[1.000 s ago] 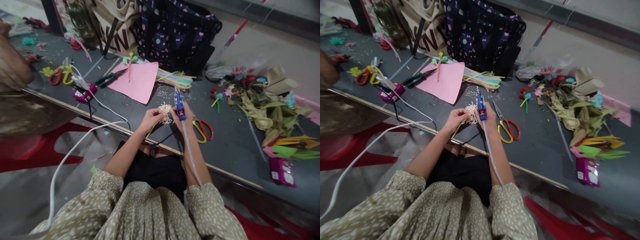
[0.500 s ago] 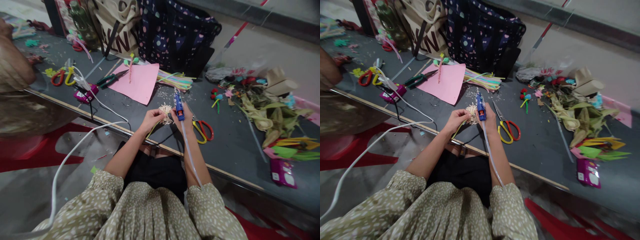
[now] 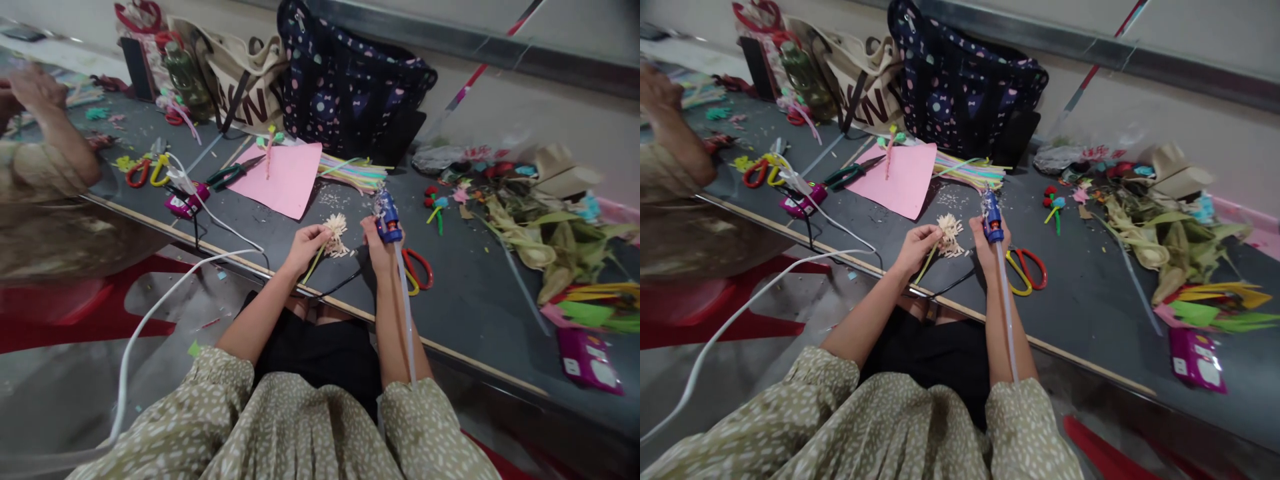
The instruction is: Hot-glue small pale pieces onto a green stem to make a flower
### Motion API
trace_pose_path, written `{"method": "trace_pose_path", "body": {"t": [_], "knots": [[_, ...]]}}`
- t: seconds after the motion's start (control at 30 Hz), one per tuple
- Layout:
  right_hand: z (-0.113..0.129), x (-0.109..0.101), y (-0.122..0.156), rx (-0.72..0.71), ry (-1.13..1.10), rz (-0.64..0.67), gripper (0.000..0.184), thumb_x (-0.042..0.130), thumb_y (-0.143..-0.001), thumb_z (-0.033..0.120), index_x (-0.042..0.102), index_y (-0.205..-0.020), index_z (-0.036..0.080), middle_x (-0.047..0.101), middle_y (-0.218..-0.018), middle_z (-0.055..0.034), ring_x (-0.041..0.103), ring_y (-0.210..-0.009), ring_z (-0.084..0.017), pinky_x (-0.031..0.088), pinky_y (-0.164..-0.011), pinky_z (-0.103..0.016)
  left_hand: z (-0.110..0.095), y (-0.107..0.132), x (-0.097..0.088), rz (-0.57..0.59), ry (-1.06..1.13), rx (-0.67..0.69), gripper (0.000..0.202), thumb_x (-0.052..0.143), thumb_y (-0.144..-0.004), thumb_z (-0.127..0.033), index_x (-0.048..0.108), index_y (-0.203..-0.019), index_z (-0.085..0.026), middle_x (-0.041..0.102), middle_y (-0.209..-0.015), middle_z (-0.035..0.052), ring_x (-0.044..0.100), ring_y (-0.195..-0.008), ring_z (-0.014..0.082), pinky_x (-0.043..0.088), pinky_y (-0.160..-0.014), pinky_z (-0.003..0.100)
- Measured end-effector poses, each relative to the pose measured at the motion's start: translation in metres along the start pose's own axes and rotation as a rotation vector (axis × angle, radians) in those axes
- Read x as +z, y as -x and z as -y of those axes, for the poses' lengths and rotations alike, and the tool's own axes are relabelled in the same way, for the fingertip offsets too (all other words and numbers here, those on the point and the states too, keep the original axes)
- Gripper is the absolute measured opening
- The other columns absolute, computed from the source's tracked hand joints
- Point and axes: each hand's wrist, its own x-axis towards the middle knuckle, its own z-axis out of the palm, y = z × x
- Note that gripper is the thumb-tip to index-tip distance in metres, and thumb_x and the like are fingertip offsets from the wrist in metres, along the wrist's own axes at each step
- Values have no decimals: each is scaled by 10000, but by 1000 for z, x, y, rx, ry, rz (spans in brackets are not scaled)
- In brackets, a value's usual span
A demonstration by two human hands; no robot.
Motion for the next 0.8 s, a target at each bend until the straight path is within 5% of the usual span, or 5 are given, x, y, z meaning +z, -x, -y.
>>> {"method": "trace_pose_path", "body": {"t": [0.1,0.2,0.53,0.8], "knots": [[-1,4,-2,147,-133,-73,382,732,-739,573,611,-804,217,634,-706,18,484,-482,-88,413,-460,-252,-1,0,-1,-17,32,16,392,857,-650,-464,677,-763,-136,616,-620,-14,541,-530,76,471,-569,214],[0,4,-3,219,-192,-12,399,716,-739,605,626,-732,216,594,-617,29,495,-473,-87,401,-447,-236,-2,0,-2,-30,58,23,410,860,-643,-477,669,-777,-139,605,-635,-20,533,-529,70,477,-567,212],[1,5,2,130,-81,156,512,669,-746,712,663,-821,205,681,-677,-21,625,-555,-143,532,-559,-282,-3,-4,-5,-100,129,0,459,886,-586,-492,625,-759,-155,561,-615,-47,504,-501,56,494,-580,220],[-1,2,2,141,-42,252,464,679,-763,672,591,-910,241,722,-754,-9,536,-419,-113,454,-419,-264,-5,-7,-8,-161,209,-13,438,899,-590,-444,664,-786,-132,582,-618,-39,505,-501,44,486,-564,200]]}}
